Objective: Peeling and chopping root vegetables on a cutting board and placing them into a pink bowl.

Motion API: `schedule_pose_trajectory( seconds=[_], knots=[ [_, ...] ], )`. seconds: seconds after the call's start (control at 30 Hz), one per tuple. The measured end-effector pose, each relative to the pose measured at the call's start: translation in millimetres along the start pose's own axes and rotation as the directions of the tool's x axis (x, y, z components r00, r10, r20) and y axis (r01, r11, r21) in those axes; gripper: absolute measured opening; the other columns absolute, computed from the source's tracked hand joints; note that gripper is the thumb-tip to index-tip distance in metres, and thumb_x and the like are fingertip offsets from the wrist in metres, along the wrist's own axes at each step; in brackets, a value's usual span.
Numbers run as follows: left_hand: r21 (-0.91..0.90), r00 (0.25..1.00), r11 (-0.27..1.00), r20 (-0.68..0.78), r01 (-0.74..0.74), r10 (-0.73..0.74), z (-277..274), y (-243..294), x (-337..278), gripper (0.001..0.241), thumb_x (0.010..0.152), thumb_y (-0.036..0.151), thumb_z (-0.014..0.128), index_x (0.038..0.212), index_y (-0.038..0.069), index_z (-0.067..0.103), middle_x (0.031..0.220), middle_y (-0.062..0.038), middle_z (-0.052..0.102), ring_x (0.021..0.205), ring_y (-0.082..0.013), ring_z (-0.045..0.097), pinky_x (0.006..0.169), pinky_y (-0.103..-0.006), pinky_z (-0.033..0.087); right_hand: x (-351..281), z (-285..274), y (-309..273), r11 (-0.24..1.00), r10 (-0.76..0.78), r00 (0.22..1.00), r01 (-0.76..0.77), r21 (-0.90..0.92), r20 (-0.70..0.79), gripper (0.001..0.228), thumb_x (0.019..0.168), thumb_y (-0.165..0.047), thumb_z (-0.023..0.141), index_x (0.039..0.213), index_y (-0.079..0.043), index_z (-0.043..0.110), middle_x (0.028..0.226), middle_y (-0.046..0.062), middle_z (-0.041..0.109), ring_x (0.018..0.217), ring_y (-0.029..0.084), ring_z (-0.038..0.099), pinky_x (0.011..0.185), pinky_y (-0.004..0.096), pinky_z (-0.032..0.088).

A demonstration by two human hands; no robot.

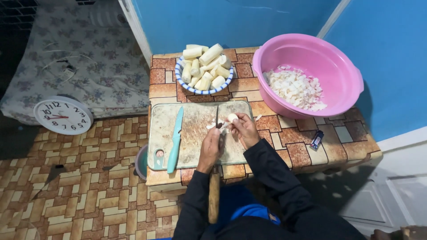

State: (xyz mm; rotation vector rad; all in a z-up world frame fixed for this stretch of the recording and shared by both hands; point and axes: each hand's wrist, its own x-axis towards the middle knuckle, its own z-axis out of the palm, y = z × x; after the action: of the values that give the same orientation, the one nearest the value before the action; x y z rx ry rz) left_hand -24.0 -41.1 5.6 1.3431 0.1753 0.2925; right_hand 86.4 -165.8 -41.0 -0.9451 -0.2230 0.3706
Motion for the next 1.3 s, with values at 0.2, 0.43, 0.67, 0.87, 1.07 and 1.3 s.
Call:
schedule_pose_trajectory(
  seconds=[0.2, 0.43, 0.67, 0.87, 1.07, 1.3],
  knots=[
    [-0.083, 0.996, 0.995, 0.061, 0.063, -0.058, -4, 4, 7, 0.044, 0.098, 0.032, 0.035, 0.126, 0.002, 0.050, 0.054, -0.007, 0.043, 0.033, -0.0130, 0.042, 0.027, -0.0235, 0.034, -5, 16, -10, 0.998, 0.015, 1.000, -0.016, -0.054, -0.018, 0.030, 0.088, -0.009, 0.058, 0.114, 0.002, 0.050, 0.077, 0.016, 0.063, 0.062, 0.014, 0.065, 0.052, 0.012, 0.054],
    [0.067, 0.993, 0.998, 0.119, 0.002, -0.010, 16, 48, 2, 0.052, 0.095, 0.024, 0.046, 0.138, 0.001, 0.030, 0.074, -0.016, 0.058, 0.052, -0.0129, 0.044, 0.041, -0.0245, 0.035, 2, -5, 8, 0.995, -0.056, 0.996, 0.050, -0.086, -0.076, 0.033, 0.084, -0.006, 0.062, 0.114, 0.002, 0.054, 0.091, 0.010, 0.058, 0.074, 0.016, 0.065, 0.063, 0.023, 0.058],
    [0.439, 0.984, 0.891, 0.069, 0.116, -0.163, 30, 70, 4, 0.070, 0.087, 0.048, 0.049, 0.139, 0.010, 0.024, 0.104, -0.037, 0.057, 0.100, -0.0503, 0.056, 0.083, -0.0560, 0.046, -1, 0, 7, 0.973, -0.145, 0.989, 0.141, -0.182, -0.011, 0.028, 0.080, -0.005, 0.067, 0.106, -0.001, 0.059, 0.090, 0.007, 0.059, 0.080, 0.011, 0.058, 0.071, 0.024, 0.053],
    [0.488, 0.981, 0.865, 0.076, 0.121, -0.180, 31, 60, 8, 0.069, 0.088, 0.051, 0.043, 0.137, 0.006, 0.024, 0.107, -0.038, 0.055, 0.100, -0.0497, 0.056, 0.082, -0.0555, 0.048, -1, -6, 13, 0.939, -0.186, 0.982, 0.180, -0.293, 0.007, 0.023, 0.081, -0.005, 0.064, 0.104, -0.003, 0.059, 0.087, 0.004, 0.058, 0.077, 0.009, 0.054, 0.072, 0.023, 0.049],
    [0.527, 0.973, 0.839, 0.086, 0.138, -0.214, 33, 67, 9, 0.071, 0.088, 0.052, 0.040, 0.136, 0.002, 0.023, 0.110, -0.036, 0.055, 0.100, -0.0485, 0.056, 0.081, -0.0546, 0.049, 0, -6, 10, 0.897, -0.197, 0.979, 0.202, -0.393, 0.053, 0.019, 0.084, -0.005, 0.060, 0.103, -0.004, 0.058, 0.084, 0.003, 0.056, 0.076, 0.009, 0.051, 0.070, 0.024, 0.048],
    [0.529, 0.971, 0.837, 0.087, 0.143, -0.221, 29, 76, 8, 0.069, 0.089, 0.051, 0.039, 0.132, -0.001, 0.026, 0.106, -0.038, 0.055, 0.100, -0.0495, 0.056, 0.081, -0.0544, 0.048, 1, -13, 11, 0.872, -0.205, 0.977, 0.207, -0.443, 0.053, 0.016, 0.085, -0.009, 0.059, 0.101, -0.004, 0.058, 0.081, 0.004, 0.056, 0.073, 0.011, 0.052, 0.066, 0.024, 0.047]
  ],
)
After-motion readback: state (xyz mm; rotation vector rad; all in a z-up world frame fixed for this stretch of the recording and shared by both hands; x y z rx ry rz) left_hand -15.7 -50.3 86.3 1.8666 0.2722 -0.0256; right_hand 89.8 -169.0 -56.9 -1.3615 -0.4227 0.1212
